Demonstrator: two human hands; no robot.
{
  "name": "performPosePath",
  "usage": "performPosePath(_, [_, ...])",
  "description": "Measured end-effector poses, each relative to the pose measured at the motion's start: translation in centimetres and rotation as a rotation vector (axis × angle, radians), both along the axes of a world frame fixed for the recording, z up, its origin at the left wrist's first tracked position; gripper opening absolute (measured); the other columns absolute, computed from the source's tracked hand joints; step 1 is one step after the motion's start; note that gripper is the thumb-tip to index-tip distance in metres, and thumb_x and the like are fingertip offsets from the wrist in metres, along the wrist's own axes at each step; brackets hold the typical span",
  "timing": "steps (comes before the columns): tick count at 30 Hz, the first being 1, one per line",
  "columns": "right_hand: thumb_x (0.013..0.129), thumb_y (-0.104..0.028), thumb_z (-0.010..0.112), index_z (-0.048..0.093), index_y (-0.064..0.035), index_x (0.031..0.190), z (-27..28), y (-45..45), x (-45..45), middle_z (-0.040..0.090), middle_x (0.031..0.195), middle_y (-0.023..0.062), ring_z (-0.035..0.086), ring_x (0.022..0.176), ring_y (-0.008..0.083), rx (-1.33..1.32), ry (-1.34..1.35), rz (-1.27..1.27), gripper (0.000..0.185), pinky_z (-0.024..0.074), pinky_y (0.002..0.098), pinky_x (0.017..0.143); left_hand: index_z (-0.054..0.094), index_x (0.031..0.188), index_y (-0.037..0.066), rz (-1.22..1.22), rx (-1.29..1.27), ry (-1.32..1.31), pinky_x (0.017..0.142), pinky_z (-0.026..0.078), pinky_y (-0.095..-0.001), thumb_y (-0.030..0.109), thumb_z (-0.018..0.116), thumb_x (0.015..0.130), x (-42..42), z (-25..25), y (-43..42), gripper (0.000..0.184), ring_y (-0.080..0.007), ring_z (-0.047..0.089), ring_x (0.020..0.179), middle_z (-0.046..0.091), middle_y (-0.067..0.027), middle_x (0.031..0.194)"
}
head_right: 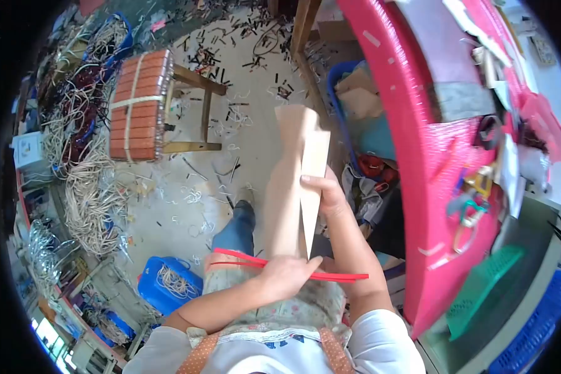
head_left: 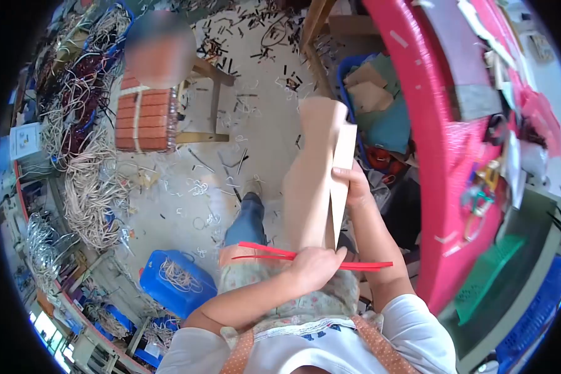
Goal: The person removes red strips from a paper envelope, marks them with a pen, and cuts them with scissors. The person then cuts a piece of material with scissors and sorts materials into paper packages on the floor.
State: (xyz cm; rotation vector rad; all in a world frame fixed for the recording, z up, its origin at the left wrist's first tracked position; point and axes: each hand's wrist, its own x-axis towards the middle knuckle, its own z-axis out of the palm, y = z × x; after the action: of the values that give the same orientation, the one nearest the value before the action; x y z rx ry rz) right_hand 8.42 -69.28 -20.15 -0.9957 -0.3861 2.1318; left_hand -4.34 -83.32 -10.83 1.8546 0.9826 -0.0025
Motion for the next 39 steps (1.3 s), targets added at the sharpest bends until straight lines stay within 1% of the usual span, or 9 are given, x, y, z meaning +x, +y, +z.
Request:
performPosePath(3, [0.083,-0.016,0.061,0.052,0.0041,0.120,8.1,0.8,1.5,0.064,0.106,0.0169,0.066,0.091,0.0279,-0.181,0.258,-0.111,0.043,0.0546,0.0398,0.083,0.042,0.134,0.002,-0.042,-0.032,-0.138,0.059,0.051,-0.0450,0.007,0.059,0.073,-0.4,8.1,-1.2,0.064,-0.0329,0.065,0.067,0.064,-0.0138,0.071])
performPosePath(8, [0.082,-0.012,0.062,0.046,-0.0013,0.130,24.5,2.1,3.0,0.062,0.112,0.0112,0.064,0.097,0.0210,0.024,-0.276,-0.211,0.052,0.0525,0.0338,0.083,0.009,0.149,0.010,0.005,-0.115,-0.268,0.056,0.050,-0.0445,0.011,0.063,0.072,-5.3,22.6,1.3,0.094,-0.0344,0.064,0.064,0.064,-0.0166,0.073])
performPosePath(12, [0.070,0.001,0.063,0.030,-0.0096,0.144,35.0,1.4,6.0,0.057,0.116,0.0117,0.058,0.108,0.0222,0.451,-0.271,-0.420,0.082,0.0497,0.0351,0.089,0.054,0.126,0.005,0.458,0.123,-0.329,0.061,0.050,-0.0379,0.011,0.061,0.076,-12.3,26.3,5.2,0.052,-0.0276,0.065,0.068,0.064,-0.0176,0.077])
performPosePath(14, [0.072,0.000,0.065,0.047,-0.0047,0.130,38.0,-0.1,7.7,0.061,0.107,0.0090,0.061,0.098,0.0187,0.393,-0.319,-0.395,0.061,0.0506,0.0323,0.085,0.067,0.094,-0.002,0.447,-0.083,-0.374,0.066,0.048,-0.0253,0.009,0.067,0.077,-15.6,28.5,8.2,0.020,-0.0058,0.056,0.073,0.065,-0.0023,0.079])
performPosePath(20, [0.076,-0.009,0.070,0.061,0.0008,0.106,46.8,0.9,9.4,0.064,0.091,0.0035,0.060,0.081,0.0098,0.647,-0.909,-0.134,0.034,0.0487,0.0254,0.073,0.064,0.108,-0.002,-0.046,-0.415,-0.272,0.067,0.044,-0.0219,0.014,0.077,0.071,-15.4,35.8,19.2,0.042,-0.0055,0.053,0.076,0.062,0.0013,0.087])
performPosePath(25, [0.080,-0.006,0.065,0.054,-0.0002,0.121,49.7,4.8,12.0,0.064,0.089,0.0070,0.059,0.068,0.0090,0.614,-0.902,-0.419,0.043,0.0478,0.0233,0.056,0.057,0.121,-0.001,-0.222,-0.313,-0.485,0.085,0.046,-0.0264,0.017,0.077,0.072,-2.5,37.8,26.6,0.055,-0.0099,0.057,0.095,0.065,-0.0056,0.104])
performPosePath(30, [0.085,-0.012,0.064,0.043,0.0046,0.130,48.2,16.9,16.9,0.062,0.100,0.0115,0.059,0.081,0.0119,0.710,-0.862,-0.747,0.053,0.0478,0.0257,0.070,0.064,0.084,0.005,0.290,-0.496,-0.748,0.064,0.049,-0.0230,0.005,0.072,0.079,6.6,34.2,38.2,0.010,-0.0053,0.058,0.069,0.065,0.0006,0.079])
performPosePath(32, [0.086,-0.016,0.064,0.038,0.0031,0.134,45.5,23.4,18.3,0.062,0.106,0.0145,0.059,0.090,0.0158,0.797,-0.734,-0.953,0.058,0.0478,0.0287,0.074,0.065,0.083,0.003,0.435,-0.138,-0.636,0.057,0.050,-0.0247,0.005,0.071,0.079,7.6,31.3,45.4,0.008,-0.0078,0.059,0.063,0.066,-0.0024,0.077])
performPosePath(39, [0.078,-0.027,0.067,0.045,-0.0055,0.131,24.3,27.3,14.5,0.048,0.130,0.0172,0.046,0.121,0.0320,0.902,-1.732,-0.065,0.061,0.0370,0.0463,0.099,0.067,0.088,-0.001,0.506,0.181,-0.081,0.059,0.048,-0.0273,0.015,0.072,0.076,3.2,20.0,62.6,0.021,-0.0111,0.061,0.064,0.066,-0.0047,0.073])
